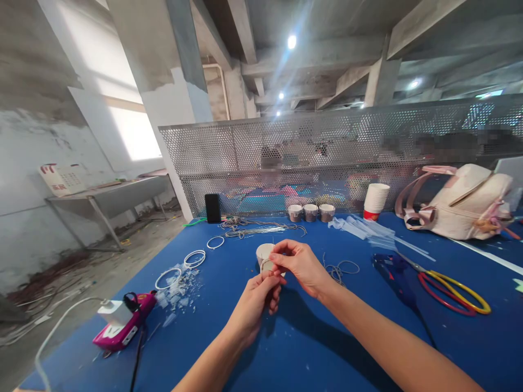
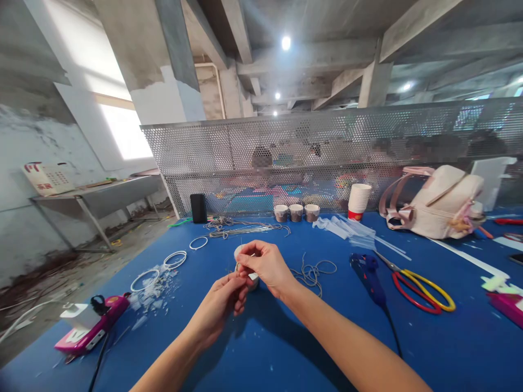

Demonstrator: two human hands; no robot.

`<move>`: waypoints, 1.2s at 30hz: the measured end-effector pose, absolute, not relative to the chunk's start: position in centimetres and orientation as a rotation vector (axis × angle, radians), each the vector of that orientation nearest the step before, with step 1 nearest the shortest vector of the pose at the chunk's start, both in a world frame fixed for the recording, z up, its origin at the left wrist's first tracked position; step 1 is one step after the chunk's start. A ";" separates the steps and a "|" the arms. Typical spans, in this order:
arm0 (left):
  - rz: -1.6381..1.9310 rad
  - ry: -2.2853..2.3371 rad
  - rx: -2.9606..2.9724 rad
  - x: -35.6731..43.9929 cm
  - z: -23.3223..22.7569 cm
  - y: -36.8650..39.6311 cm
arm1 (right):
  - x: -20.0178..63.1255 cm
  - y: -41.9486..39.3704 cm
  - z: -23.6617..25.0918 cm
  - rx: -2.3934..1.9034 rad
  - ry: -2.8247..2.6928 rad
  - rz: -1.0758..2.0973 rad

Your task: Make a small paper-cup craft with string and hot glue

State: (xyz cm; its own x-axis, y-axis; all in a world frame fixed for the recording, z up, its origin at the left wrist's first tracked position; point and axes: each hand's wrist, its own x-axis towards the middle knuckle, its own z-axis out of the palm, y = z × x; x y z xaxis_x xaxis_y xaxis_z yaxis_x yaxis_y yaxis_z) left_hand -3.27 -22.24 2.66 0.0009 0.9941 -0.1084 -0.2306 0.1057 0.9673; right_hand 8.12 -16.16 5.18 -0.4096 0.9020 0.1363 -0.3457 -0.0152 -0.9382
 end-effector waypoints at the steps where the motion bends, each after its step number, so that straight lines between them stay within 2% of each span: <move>1: 1.243 1.094 0.951 -3.2 2.6 -22.3 | 8.1 -16.2 5.2 -0.657 -1.267 1.613; 12: 1.307 1.038 0.909 -3.6 2.6 -22.3 | 8.1 -16.0 5.2 -0.644 -1.271 1.599; 21: 1.506 1.083 0.845 -7.4 2.6 -22.1 | 9.2 -14.7 5.9 -0.626 -1.104 1.559; 25: 1.701 1.040 0.700 -8.2 2.7 -22.6 | 10.1 -13.4 6.2 -0.607 -0.939 1.511; 36: 1.847 1.095 0.610 -6.0 1.9 -25.8 | 11.2 -12.6 7.3 -0.515 -0.732 1.486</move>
